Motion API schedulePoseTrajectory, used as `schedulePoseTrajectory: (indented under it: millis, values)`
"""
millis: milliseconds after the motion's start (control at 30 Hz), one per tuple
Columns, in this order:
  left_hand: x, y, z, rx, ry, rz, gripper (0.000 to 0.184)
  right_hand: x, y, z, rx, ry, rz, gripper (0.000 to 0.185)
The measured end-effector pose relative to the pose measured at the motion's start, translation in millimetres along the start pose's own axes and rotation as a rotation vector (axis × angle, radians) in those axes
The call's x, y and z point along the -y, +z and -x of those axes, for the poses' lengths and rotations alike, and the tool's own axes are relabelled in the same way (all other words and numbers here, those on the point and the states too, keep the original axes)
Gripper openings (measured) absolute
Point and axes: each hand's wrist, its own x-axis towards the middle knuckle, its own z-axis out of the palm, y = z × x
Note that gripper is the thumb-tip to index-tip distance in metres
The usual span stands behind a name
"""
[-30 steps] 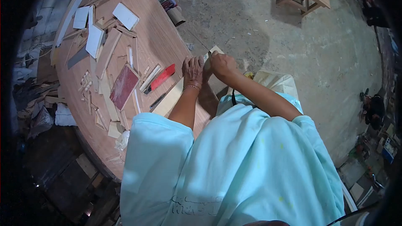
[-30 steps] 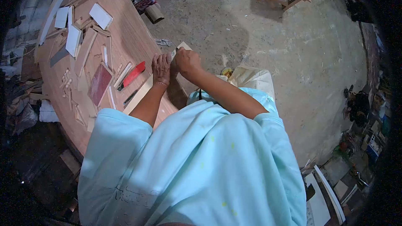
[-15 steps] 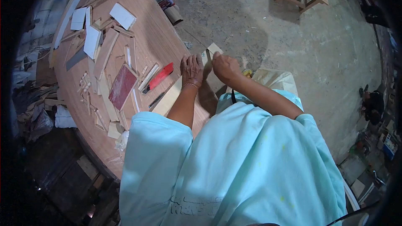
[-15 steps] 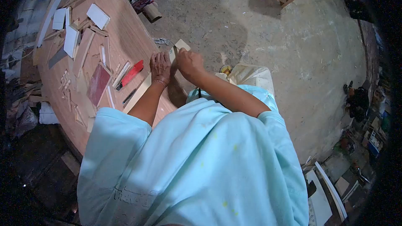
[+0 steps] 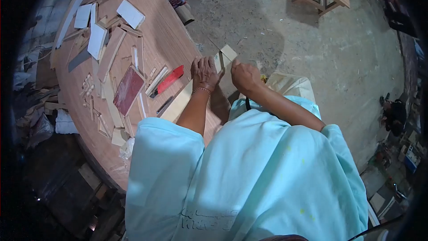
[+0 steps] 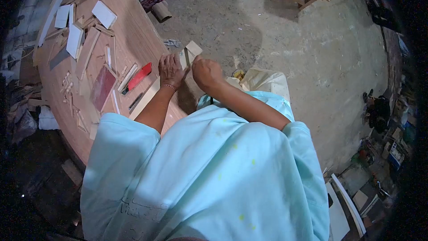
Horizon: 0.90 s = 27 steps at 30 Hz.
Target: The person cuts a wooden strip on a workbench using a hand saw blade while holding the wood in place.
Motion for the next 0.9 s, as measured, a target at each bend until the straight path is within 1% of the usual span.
schedulePoseTrajectory:
  millis: [33, 100, 133, 167, 200, 233, 300, 333, 400, 533, 600, 667, 733, 800, 833, 900]
  values:
    - [0, 0, 1, 0.001, -0.003, 0.002, 0.039, 0, 1, -1, 0.003, -0.001, 0.003, 0.016]
    - [1, -2, 0, 0.006, 0.010, 0.036, 0.042, 1, 5, -8, -0.100, -0.041, 0.058, 0.017]
    - [4, 7, -1, 0.002, 0.015, 0.031, 0.042, 1, 11, -18, -0.106, -0.040, 0.055, 0.017]
    - [10, 22, 0, -0.033, 0.070, -0.113, 0.040, 2, 18, -30, -0.184, -0.074, -0.052, 0.016]
    - [12, 21, 0, -0.068, 0.120, -0.257, 0.039, 6, 18, -34, -0.259, -0.111, -0.158, 0.014]
    - [14, 21, 1, -0.065, 0.122, -0.265, 0.039, 6, 17, -33, -0.259, -0.113, -0.166, 0.014]
    - [10, 17, 1, -0.030, 0.099, -0.173, 0.041, 0, 13, -22, -0.193, -0.185, 0.061, 0.013]
    - [6, 9, -2, -0.034, 0.095, -0.167, 0.041, -4, 10, -15, -0.193, -0.187, 0.069, 0.013]
    - [-1, -3, 0, 0.007, 0.009, 0.036, 0.036, -9, 7, 0, -0.138, -0.054, -0.006, 0.013]
    - [5, 7, 1, -0.022, 0.042, 0.048, 0.037, 1, 14, -21, -0.134, -0.041, 0.039, 0.014]
    - [11, 18, 2, -0.029, 0.106, -0.211, 0.040, 3, 25, -40, -0.202, -0.097, -0.105, 0.014]
    - [11, 21, 3, -0.035, 0.099, -0.188, 0.039, -3, 27, -28, -0.218, -0.088, -0.147, 0.014]
    - [5, 11, 0, -0.052, 0.079, -0.154, 0.038, -6, 13, -10, -0.233, -0.089, -0.171, 0.014]
    - [-3, -11, -1, 0.080, -0.011, -0.019, 0.033, -5, 2, 2, -0.085, 0.030, -0.106, 0.017]
    - [-2, -7, 1, 0.080, -0.013, -0.019, 0.033, -5, 7, -2, -0.083, 0.029, -0.104, 0.017]
    - [4, 7, 1, -0.042, 0.043, -0.035, 0.030, -4, 18, -20, -0.177, -0.056, -0.124, 0.015]
